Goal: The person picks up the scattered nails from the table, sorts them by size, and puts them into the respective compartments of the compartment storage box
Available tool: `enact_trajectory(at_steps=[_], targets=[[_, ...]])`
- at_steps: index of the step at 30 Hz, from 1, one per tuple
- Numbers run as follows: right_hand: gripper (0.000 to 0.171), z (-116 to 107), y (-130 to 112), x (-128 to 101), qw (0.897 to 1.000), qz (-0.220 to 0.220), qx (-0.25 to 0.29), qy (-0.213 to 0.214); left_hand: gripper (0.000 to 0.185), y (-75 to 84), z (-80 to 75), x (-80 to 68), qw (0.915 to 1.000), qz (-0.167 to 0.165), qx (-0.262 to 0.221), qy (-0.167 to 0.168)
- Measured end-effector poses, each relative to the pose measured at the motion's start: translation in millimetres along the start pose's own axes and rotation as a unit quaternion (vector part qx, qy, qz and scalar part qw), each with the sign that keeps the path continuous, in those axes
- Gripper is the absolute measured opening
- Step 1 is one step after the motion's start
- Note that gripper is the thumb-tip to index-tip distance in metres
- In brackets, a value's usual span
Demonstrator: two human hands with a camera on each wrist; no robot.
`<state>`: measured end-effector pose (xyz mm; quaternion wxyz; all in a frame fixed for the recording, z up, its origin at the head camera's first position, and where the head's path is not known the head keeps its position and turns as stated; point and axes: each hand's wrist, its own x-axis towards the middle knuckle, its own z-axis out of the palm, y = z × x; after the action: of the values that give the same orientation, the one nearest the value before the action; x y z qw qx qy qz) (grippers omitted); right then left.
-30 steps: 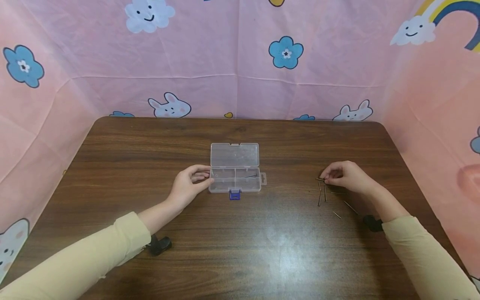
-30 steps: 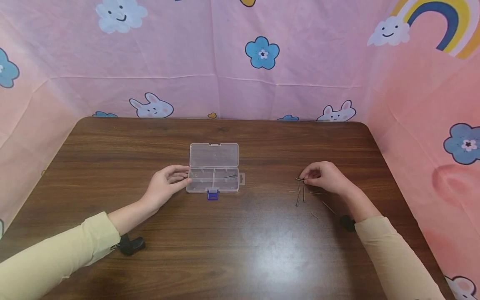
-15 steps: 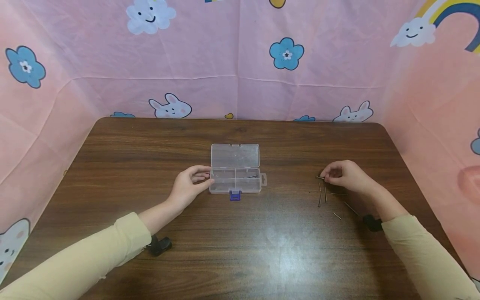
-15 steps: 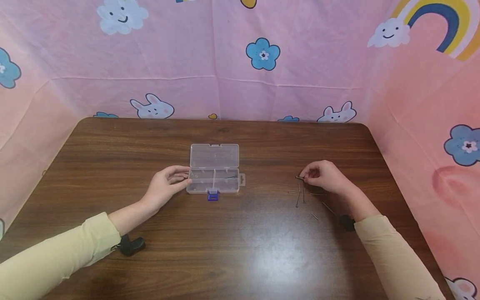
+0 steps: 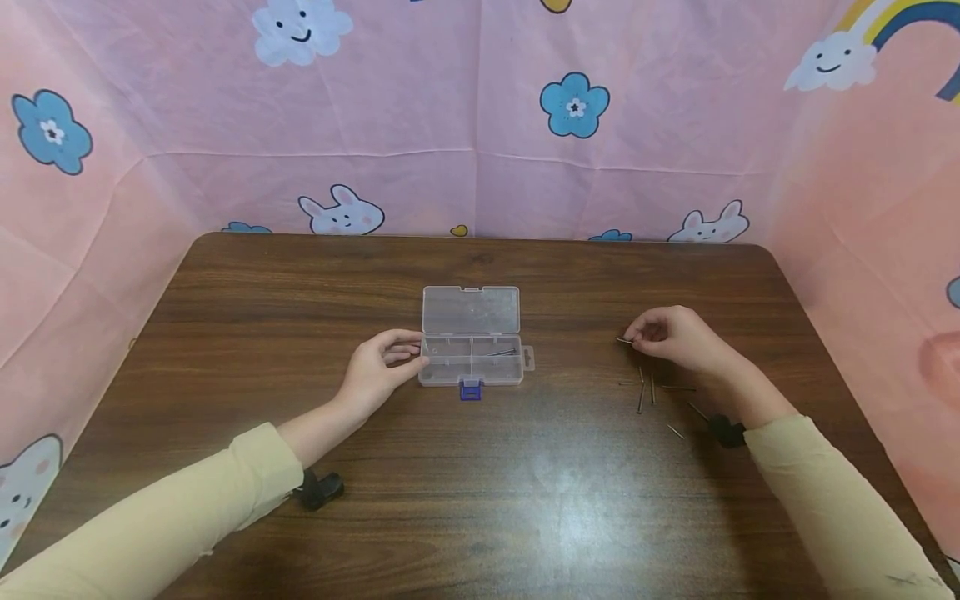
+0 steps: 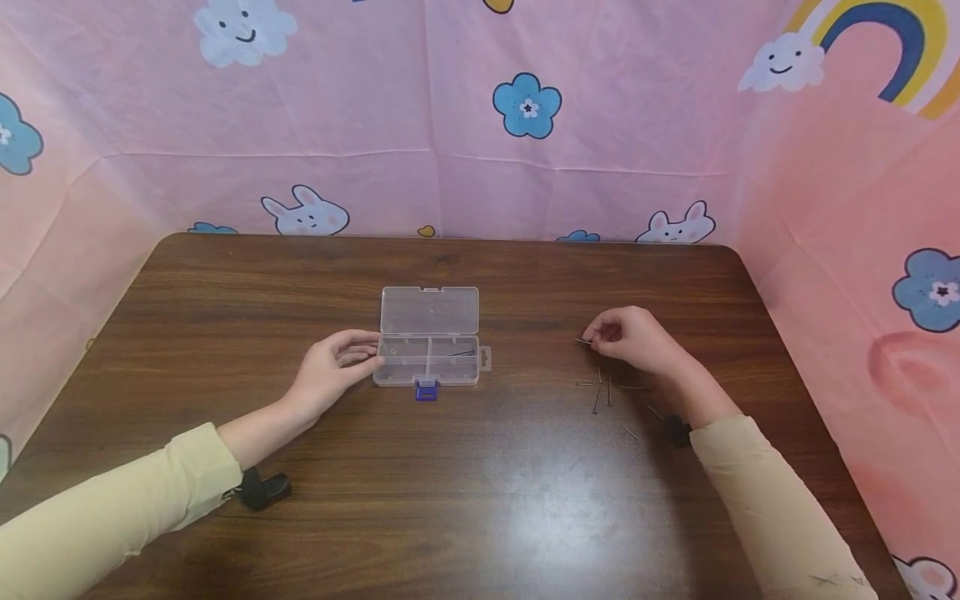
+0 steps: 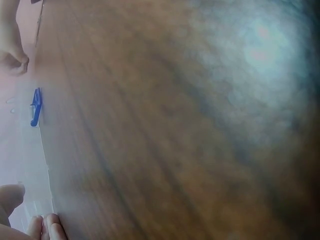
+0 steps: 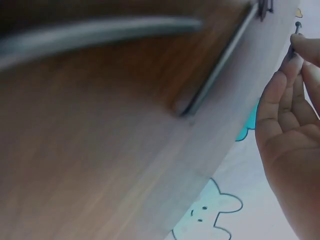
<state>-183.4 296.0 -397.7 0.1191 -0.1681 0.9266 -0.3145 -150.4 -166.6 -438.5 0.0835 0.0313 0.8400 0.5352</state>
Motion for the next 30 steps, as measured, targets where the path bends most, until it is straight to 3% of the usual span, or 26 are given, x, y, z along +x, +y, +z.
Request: enact_trajectory(at_steps=[17,30], targets=[[0.013,13.9,-36.4,33.2,0.999,-0.032,0.044,0.001,0.042,0.7,0.5,-0.9,1.0000,-0.004,-0.008,0.002],[0.015,37.4,-64.8,52.6,0.996,-0.046,0.082,-0.010,0.042,2.5,0.1,-0.9,1.0000,-0.002,-0.001,0.000]])
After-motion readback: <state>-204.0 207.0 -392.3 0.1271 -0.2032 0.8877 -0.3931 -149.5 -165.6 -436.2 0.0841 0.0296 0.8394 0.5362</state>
